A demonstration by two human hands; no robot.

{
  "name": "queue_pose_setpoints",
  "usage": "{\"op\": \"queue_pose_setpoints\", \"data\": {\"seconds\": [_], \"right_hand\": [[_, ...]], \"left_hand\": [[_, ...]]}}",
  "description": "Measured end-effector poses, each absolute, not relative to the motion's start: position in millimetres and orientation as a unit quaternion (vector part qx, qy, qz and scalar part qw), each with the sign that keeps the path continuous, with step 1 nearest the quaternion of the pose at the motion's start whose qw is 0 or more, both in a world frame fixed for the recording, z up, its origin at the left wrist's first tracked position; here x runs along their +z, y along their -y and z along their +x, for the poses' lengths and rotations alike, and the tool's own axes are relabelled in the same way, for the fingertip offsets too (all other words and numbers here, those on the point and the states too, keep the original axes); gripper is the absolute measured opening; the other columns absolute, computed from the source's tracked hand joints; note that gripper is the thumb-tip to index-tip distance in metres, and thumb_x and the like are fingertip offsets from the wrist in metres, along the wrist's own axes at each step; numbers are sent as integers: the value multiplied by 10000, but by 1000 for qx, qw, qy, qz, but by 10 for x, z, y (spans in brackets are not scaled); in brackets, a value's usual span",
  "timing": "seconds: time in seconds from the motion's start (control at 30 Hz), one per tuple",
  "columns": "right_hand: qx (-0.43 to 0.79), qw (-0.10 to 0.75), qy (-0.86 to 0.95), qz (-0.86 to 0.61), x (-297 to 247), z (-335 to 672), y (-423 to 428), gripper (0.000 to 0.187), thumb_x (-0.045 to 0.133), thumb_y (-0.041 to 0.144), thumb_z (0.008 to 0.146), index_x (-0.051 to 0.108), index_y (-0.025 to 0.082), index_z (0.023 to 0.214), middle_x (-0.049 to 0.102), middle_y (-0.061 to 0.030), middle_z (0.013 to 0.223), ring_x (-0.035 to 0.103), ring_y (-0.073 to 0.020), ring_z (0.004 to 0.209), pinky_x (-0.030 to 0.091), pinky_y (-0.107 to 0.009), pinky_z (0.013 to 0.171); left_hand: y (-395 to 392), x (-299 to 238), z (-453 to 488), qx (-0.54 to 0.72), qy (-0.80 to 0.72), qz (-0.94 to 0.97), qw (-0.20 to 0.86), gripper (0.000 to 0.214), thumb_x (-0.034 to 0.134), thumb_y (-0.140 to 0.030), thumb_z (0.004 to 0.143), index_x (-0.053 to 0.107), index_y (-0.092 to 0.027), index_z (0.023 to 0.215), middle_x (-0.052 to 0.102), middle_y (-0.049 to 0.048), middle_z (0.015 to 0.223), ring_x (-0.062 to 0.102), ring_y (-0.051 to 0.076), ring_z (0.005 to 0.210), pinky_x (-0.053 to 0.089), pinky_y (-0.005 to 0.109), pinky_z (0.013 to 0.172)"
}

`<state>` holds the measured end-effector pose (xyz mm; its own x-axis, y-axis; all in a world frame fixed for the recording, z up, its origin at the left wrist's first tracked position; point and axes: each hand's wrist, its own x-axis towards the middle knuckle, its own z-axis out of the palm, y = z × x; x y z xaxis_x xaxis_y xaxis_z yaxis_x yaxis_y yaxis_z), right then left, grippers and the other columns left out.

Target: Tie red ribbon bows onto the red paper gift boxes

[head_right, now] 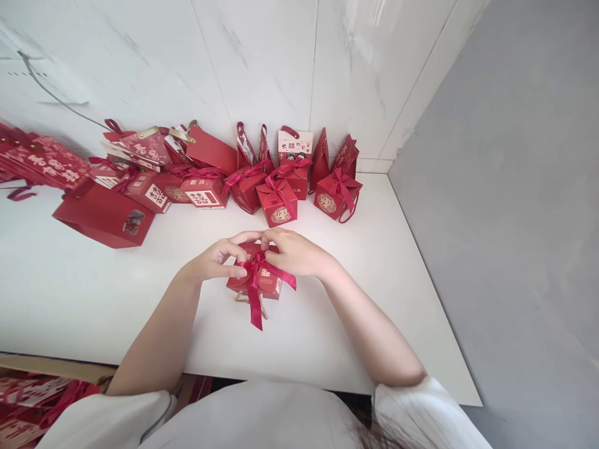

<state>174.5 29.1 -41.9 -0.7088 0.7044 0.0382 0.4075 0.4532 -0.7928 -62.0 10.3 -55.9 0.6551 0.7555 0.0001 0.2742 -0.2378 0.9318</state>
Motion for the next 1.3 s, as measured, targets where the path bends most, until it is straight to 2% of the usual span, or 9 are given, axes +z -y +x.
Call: {"op": "queue_pose_setpoints", "data": {"seconds": [0.2,0.3,0.43,0.57,0.73,0.93,1.03,1.17,1.3], "right_hand": [[326,231,855,-331,-290,1769,-187,122,498,101,797,532,205,852,594,-52,1017,554,-211,962,434,-345,824],[317,229,859,-331,-219,1800,-141,110,512,98,779,506,205,803,580,-45,955,547,-200,909,432,-328,782],[378,146,859,-314,-187,1802,-121,93,516,132,771,470,212,766,553,-7,841,507,-150,719,394,-275,614],[438,96,841,-303,-200,1798,-161,71,529,187,789,465,217,786,549,10,824,468,-130,660,361,-262,554],[481,99,819,-298,-216,1837,-217,96,565,225,809,469,219,811,547,24,795,450,-117,636,362,-246,543],[579,99,764,-268,-261,1844,-261,234,655,377,838,486,216,861,571,30,768,467,-103,612,379,-233,539],[603,122,735,-284,-316,1818,-298,252,611,446,885,520,213,909,590,21,764,506,-111,622,408,-247,572],[651,155,683,-292,-356,1804,-345,215,548,426,934,521,218,986,596,25,768,549,-104,587,415,-249,572],[656,121,683,-299,-341,1832,-366,173,564,382,930,535,218,975,623,20,799,570,-96,593,396,-232,548]], "left_hand": [[-90,-504,-638,260,-369,740,498,307,619,-372,867,593,-166,641,496,70,1448,462,319,1336,336,453,1129],[-92,-498,-639,256,-389,743,482,259,625,-375,861,634,-171,702,483,78,1456,433,327,1360,337,451,1130],[-92,-493,-633,243,-358,760,485,248,617,-366,869,652,-171,719,472,85,1464,404,319,1387,338,431,1132],[-89,-489,-634,239,-352,766,482,229,657,-348,841,581,-175,712,489,92,1448,400,306,1392,323,446,1139],[-89,-473,-671,204,-367,783,459,208,751,-329,759,598,-188,761,481,77,1457,400,293,1392,310,446,1154],[-121,-500,-746,206,-367,779,466,199,718,-335,795,644,-178,696,479,66,1465,434,296,1371,335,446,1150],[-133,-533,-751,223,-371,769,470,221,714,-329,806,641,-174,666,500,58,1451,457,292,1356,316,456,1164],[-134,-559,-722,255,-348,761,484,184,693,-318,832,698,-188,701,487,51,1464,456,286,1361,292,454,1182],[-121,-556,-689,234,-347,766,487,137,697,-327,830,751,-211,778,486,62,1456,451,297,1362,323,440,1160]]}}
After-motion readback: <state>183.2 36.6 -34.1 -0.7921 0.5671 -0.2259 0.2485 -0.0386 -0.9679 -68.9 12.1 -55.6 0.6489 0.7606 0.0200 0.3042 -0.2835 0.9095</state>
